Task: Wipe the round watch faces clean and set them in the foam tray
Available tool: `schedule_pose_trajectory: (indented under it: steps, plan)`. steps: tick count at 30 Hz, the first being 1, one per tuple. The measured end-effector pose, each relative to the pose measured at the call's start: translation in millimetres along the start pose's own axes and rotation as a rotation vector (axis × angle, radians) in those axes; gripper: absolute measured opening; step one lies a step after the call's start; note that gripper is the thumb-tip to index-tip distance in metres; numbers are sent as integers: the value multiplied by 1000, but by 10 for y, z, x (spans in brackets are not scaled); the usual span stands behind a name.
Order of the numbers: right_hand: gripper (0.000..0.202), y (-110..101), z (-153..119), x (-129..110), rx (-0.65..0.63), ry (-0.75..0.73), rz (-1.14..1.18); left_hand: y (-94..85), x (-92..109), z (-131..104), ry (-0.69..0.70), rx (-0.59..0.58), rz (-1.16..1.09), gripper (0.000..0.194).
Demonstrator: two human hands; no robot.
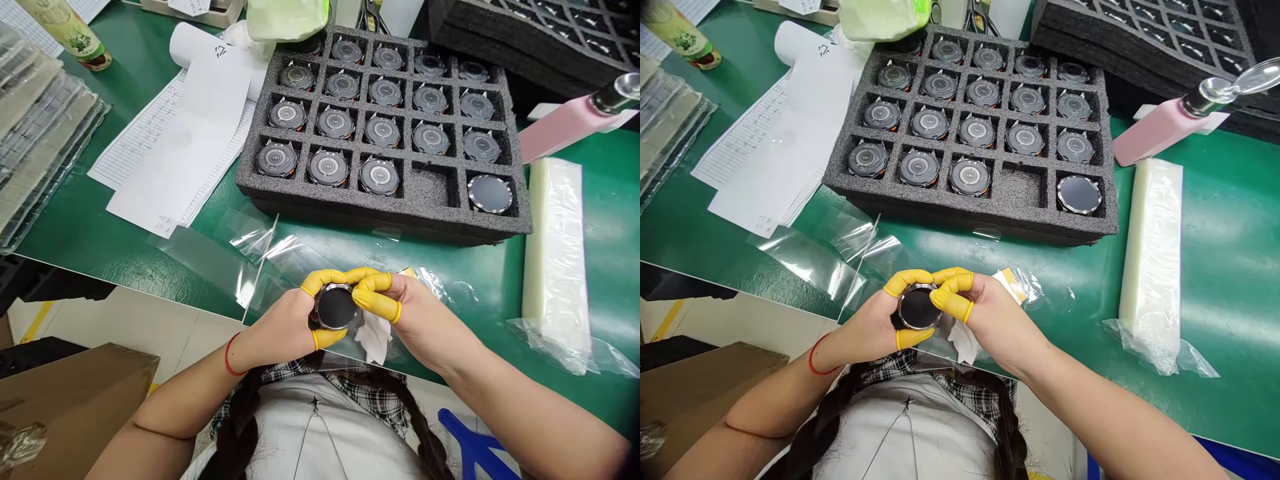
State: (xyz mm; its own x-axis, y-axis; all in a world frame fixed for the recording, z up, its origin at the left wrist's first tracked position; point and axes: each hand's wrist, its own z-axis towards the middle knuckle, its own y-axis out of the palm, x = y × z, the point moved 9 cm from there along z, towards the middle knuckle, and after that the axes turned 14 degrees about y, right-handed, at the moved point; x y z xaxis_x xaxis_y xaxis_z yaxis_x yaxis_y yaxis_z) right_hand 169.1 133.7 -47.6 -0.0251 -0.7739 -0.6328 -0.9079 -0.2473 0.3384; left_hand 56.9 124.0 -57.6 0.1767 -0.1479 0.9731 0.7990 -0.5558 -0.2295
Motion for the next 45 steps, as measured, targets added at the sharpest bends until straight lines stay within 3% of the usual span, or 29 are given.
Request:
schedule_pose_trajectory:
  steps: [15, 45]
  plan:
    - [15, -30, 15, 3, 30, -21, -51, -8, 23, 8, 52, 14, -10, 57]
    - [15, -16, 15, -19, 21, -47, -89, 0, -13, 5, 7, -1, 11, 58]
